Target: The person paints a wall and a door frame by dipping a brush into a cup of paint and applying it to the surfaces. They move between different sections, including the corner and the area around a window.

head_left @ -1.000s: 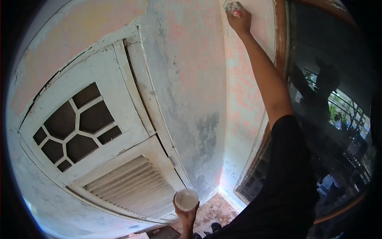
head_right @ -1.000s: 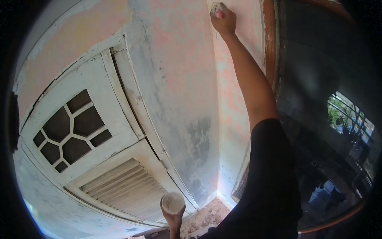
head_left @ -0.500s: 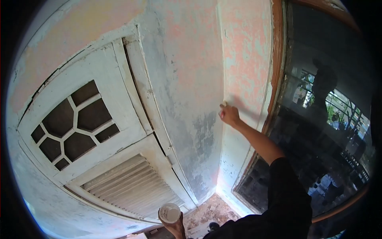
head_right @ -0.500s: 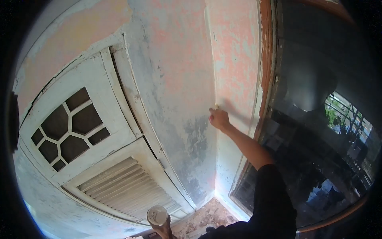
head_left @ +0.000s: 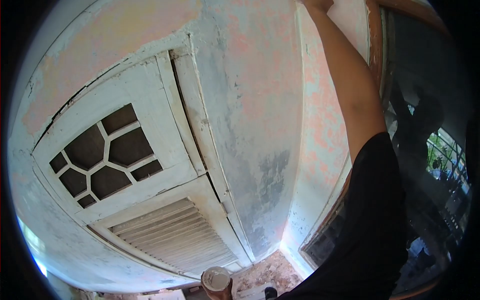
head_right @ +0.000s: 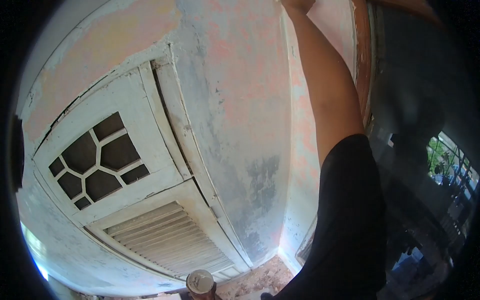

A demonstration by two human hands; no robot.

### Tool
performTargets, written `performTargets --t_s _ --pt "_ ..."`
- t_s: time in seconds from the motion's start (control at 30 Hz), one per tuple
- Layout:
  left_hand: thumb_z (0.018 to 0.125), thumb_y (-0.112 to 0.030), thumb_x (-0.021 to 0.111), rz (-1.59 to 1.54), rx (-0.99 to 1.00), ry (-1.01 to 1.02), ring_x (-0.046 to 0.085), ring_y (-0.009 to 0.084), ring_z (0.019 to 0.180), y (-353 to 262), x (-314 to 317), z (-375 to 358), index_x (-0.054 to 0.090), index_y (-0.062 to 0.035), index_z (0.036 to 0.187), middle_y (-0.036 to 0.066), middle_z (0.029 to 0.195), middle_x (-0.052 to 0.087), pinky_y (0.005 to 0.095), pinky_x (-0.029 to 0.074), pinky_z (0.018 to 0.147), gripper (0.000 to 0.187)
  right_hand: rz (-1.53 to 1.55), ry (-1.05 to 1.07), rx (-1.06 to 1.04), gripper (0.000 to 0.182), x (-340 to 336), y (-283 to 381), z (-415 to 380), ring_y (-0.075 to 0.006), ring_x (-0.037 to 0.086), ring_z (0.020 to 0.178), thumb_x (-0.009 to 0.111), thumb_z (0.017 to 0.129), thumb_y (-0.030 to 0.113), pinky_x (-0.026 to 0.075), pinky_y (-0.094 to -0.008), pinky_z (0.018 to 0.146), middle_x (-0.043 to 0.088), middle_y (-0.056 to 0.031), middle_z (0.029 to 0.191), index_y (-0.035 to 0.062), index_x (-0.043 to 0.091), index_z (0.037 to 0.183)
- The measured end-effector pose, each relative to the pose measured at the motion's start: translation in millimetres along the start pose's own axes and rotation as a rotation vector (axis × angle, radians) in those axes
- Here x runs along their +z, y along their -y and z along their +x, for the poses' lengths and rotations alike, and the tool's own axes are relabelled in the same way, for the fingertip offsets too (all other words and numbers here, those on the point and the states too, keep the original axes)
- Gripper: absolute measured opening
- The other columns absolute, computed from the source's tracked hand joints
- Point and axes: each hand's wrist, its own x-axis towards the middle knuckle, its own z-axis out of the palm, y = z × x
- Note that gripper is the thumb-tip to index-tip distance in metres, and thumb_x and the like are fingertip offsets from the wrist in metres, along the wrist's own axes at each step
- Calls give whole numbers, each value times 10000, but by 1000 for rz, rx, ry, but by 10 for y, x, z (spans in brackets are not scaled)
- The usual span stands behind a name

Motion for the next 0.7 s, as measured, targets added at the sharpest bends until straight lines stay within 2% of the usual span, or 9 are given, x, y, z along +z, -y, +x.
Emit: performTargets --t_s 0.07,0.13,0.17,0.2,0.3,0.33,0.4,0.5,0.7 --pt "696 -124 834 7 2 35 511 241 1146 -69 1 -7 375 0 1355 154 1256 524 351 428 971 812 -91 171 98 428 -208 -75 -369 -368 637 807 712 670 222 508 -427 719 652 -231 839 -58 624 982" --pt "690 -74 824 -51 -7 35 510 248 1148 -54 6 -19 358 -1 1366 161 1270 510 354 438 965 824 -215 -263 -266 331 -105 -651 -866 -350 627 774 705 703 230 497 -425 707 641 -206 815 -1 624 925" --pt "688 -49 819 -92 -9 36 509 251 1149 -34 61 -11 350 -2 1372 164 1277 504 356 443 962 831 -182 48 -69 696 -492 -566 -1135 -383 567 1013 733 658 494 453 -439 917 614 -243 1063 -39 606 1087" --pt "660 -65 825 -151 -27 27 499 250 1148 -28 111 -11 351 -10 1367 151 1268 496 359 428 969 853 -44 84 70 764 -703 -643 -1434 -381 497 1081 734 670 486 381 -457 978 551 -240 1169 -25 542 1205" --pt "578 -114 844 -324 -82 -8 469 244 1147 12 218 -18 354 -33 1351 110 1242 473 370 384 990 918 -253 -112 -260 445 -1368 -1165 -2351 -270 581 767 742 734 285 468 -390 736 617 -139 808 -27 614 1024" --pt "579 -107 838 -271 -78 19 462 245 1153 88 215 -33 358 -34 1344 108 1244 469 376 378 993 906 -95 45 -263 222 -1796 -906 -2534 -189 499 518 715 781 172 420 -320 516 521 -68 587 -2 618 880" --pt "575 -95 834 -227 -91 54 465 246 1148 84 212 -56 363 -32 1335 109 1237 472 379 375 995 896 -261 188 -384 131 -2312 -1267 -3131 -141 394 396 690 804 105 328 -292 409 434 -40 491 18 594 783" --pt "567 -102 830 -178 -111 90 472 250 1134 118 216 -92 372 -27 1321 116 1216 478 381 376 991 886 -168 479 83 138 -3182 -1469 -4022 -162 430 424 696 795 108 355 -307 427 454 -49 516 15 608 846" --pt "566 -109 832 -113 -81 122 475 261 1137 287 193 -102 376 -21 1319 129 1219 480 392 373 999 885 -541 1028 36 299 -4136 -1878 -4944 -304 605 618 609 770 183 490 -422 568 581 -128 676 61 629 1042"
